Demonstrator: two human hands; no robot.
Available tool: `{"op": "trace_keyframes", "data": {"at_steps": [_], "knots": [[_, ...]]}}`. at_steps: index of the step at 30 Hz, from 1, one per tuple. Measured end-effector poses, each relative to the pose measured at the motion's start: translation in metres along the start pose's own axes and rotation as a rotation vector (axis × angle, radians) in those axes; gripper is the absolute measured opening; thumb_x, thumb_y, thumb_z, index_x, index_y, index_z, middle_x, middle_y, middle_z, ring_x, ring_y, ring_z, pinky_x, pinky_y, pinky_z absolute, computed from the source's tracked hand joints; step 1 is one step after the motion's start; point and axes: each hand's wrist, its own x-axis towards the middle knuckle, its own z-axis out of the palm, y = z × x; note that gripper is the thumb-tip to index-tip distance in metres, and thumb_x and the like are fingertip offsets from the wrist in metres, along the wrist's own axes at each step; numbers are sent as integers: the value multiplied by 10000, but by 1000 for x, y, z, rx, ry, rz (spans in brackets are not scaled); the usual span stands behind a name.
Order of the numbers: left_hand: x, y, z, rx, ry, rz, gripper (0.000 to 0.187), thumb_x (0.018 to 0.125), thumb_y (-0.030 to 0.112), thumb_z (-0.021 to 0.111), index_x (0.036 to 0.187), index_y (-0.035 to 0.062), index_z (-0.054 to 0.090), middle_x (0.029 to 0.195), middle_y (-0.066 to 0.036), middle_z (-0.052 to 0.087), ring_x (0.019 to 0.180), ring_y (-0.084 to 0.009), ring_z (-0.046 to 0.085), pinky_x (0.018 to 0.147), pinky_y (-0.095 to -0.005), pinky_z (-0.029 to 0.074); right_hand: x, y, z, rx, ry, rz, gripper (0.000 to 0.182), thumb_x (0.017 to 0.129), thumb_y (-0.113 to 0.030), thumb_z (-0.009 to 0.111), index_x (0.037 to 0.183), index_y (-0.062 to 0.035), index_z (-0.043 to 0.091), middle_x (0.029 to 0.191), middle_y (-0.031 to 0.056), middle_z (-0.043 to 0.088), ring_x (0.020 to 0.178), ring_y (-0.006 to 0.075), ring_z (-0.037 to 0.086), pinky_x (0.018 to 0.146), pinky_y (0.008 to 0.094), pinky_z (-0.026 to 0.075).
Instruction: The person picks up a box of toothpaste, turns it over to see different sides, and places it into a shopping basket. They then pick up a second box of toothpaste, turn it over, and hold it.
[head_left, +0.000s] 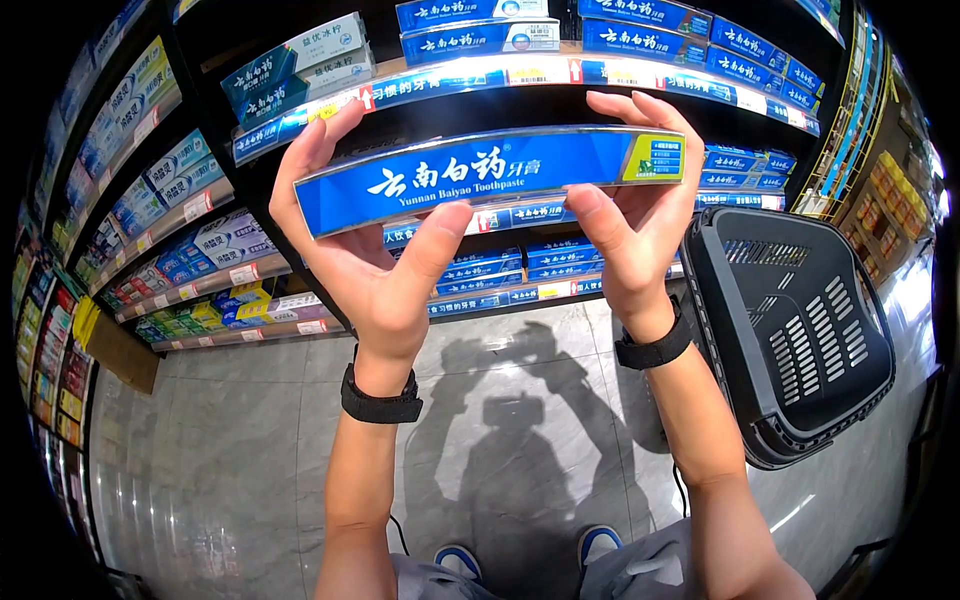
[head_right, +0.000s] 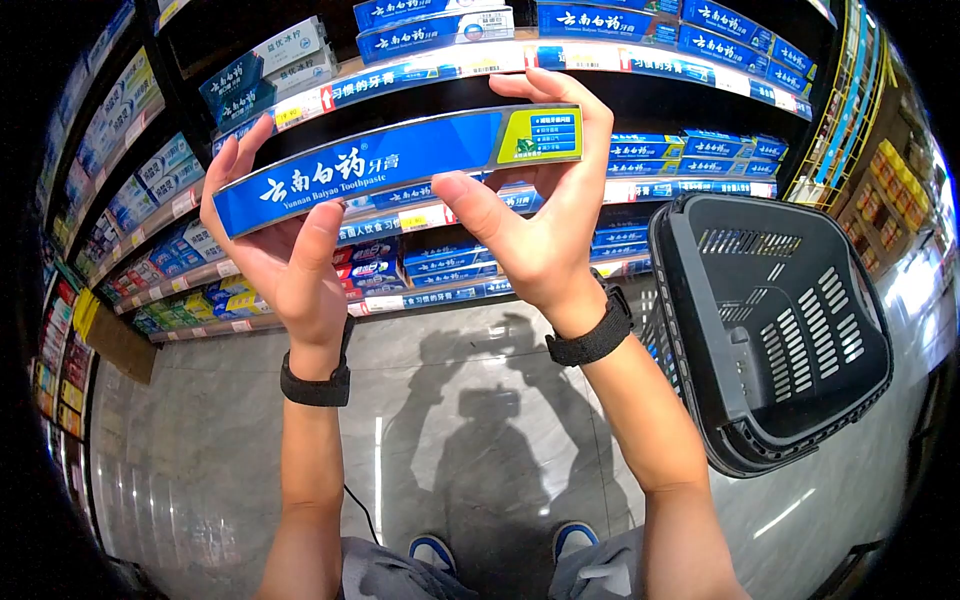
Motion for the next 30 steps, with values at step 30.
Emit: {"op": "trace_keyframes", "data": {"at_steps": [30], "knots": [[-3,7,3,13,18,-74,962,712,193,820,1439,3,221,1257,-148,499,1058,-202,562,921,-307,479,5,-4,-5,-79,165,109,684,731,-282,815,1261,-35,460,970,74,627,787,110,619,648,215,512]]}}
